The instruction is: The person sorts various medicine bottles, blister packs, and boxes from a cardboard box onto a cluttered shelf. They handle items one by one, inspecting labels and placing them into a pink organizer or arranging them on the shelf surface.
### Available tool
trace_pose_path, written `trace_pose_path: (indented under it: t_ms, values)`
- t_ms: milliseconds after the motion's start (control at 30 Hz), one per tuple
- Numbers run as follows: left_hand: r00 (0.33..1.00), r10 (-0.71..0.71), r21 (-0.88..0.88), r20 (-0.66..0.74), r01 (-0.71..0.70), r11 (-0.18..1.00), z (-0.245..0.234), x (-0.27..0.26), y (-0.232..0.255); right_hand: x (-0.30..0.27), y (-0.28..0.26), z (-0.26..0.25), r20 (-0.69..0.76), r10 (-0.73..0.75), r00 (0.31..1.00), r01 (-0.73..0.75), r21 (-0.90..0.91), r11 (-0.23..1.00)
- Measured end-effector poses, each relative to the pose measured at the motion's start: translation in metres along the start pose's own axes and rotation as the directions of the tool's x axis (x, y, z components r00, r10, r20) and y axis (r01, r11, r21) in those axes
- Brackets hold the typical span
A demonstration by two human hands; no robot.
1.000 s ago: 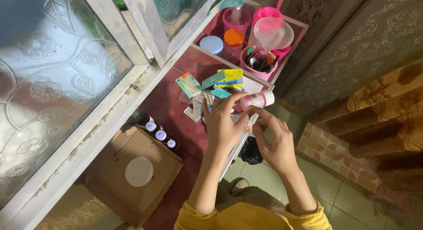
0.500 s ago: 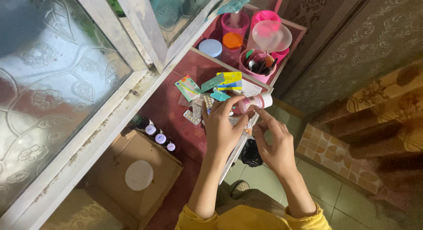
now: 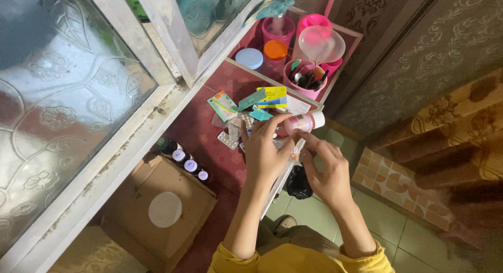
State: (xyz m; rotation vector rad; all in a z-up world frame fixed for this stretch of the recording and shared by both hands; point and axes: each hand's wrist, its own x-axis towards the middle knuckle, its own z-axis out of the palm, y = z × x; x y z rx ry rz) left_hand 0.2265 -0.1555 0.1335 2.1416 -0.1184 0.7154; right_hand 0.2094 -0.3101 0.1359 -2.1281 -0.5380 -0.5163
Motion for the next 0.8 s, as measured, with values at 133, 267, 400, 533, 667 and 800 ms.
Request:
trace_pose_path:
  t_ms: [133, 267, 400, 533, 667, 800]
  values:
    - [0.999, -0.034, -0.002, 0.011, 0.034, 0.999, -0.001, 0.001, 0.000, 0.000, 0.000, -0.002, -0.034, 0.062, 0.997, -0.063, -0.019, 0.998]
    - [1.000, -0.023, -0.002, 0.010, 0.023, 1.000, -0.001, 0.001, 0.000, 0.000, -0.002, -0.006, -0.018, 0.126, 0.992, -0.126, -0.014, 0.992]
    - [1.000, -0.010, -0.010, 0.007, 0.010, 1.000, 0.000, -0.002, -0.001, -0.002, 0.002, -0.004, -0.024, 0.130, 0.991, -0.131, -0.012, 0.991]
    - [0.999, -0.041, -0.114, 0.029, 0.044, 0.992, 0.003, -0.006, -0.002, -0.006, 0.009, -0.001, -0.045, 0.240, 0.970, -0.230, 0.150, 0.961]
    - [1.000, 0.016, -0.132, 0.005, -0.015, 0.991, 0.005, -0.009, 0.000, -0.008, 0.015, 0.001, -0.023, 0.265, 0.964, -0.257, 0.179, 0.950]
    - [0.985, -0.096, -0.374, 0.142, 0.143, 0.917, 0.004, -0.010, 0.004, -0.009, 0.015, 0.002, 0.019, 0.264, 0.964, -0.261, 0.229, 0.938]
